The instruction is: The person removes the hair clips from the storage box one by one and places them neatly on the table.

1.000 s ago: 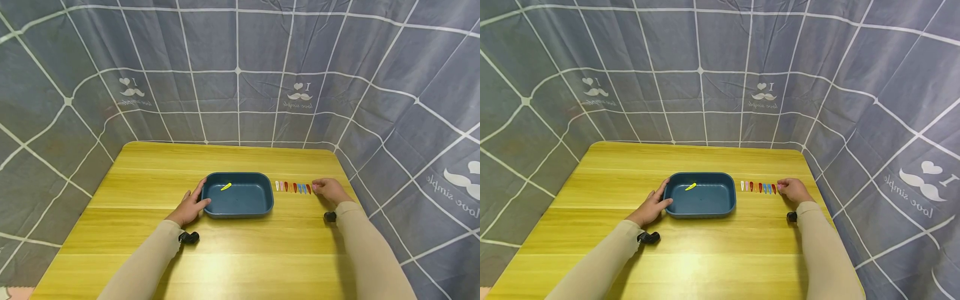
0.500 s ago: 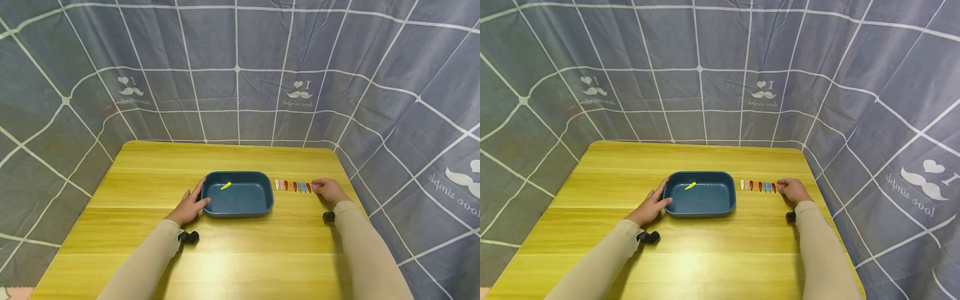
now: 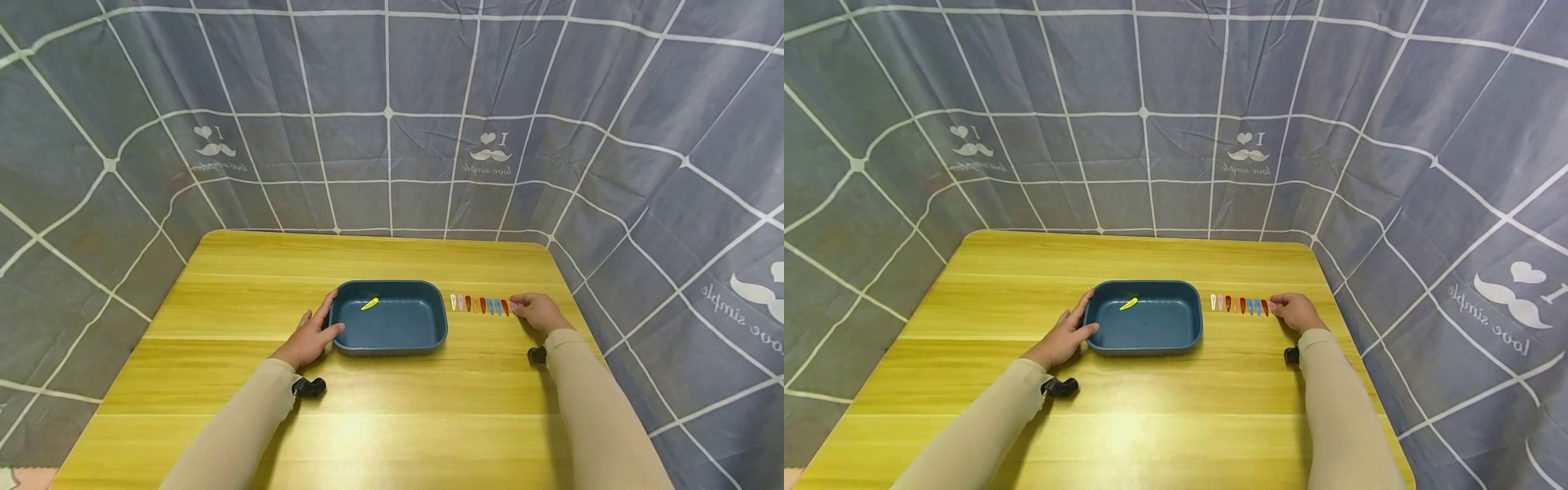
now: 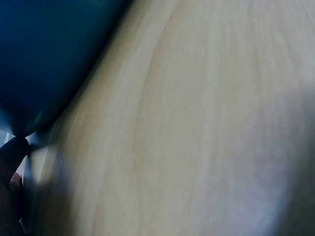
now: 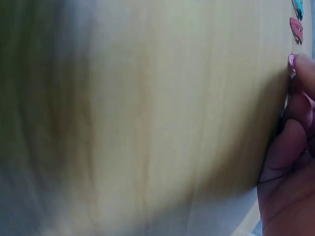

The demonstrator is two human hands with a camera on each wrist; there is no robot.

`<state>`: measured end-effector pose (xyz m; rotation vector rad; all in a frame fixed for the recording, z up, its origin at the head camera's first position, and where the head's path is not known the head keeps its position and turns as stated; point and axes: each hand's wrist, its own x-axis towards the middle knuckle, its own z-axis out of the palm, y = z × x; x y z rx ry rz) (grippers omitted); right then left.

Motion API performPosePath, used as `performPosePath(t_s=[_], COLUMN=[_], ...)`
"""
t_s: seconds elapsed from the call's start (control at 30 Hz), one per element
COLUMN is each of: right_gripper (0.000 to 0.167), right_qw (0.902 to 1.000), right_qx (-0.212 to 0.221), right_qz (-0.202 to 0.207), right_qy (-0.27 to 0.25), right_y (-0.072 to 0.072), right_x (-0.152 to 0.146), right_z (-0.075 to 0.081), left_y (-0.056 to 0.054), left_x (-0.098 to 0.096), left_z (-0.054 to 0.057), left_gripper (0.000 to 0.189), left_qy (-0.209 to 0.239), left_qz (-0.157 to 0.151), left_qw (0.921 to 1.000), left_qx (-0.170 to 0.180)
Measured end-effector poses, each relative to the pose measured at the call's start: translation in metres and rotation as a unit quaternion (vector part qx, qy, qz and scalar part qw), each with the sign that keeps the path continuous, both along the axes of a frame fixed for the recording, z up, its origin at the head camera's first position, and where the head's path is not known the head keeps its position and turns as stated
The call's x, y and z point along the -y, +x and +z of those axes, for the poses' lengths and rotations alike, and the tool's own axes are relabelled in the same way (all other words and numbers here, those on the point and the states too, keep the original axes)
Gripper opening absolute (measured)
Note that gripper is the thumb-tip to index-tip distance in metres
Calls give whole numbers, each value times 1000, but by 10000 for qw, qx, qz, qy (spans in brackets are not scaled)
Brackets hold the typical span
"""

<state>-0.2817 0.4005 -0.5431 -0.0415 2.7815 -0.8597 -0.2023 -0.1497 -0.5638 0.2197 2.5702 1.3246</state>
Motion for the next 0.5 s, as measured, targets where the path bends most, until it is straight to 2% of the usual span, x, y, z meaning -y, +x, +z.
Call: performPosePath(t_s=[0.27,0.5], right_gripper=[40,42], right_qw=[9997,9997], right_qx=[98,115], right_qz=[-201,-189], right_qy=[-106,-74], right_y=[2,5], right_x=[2,3], right_z=[-2,-1], left_y=[1,3], left_x=[-1,-1], left_z=[1,4], left_gripper=[80,80], left_qy=[34,34], left_qz=[-34,-26], left_qw=[10000,10000], left_qx=[-57,-18])
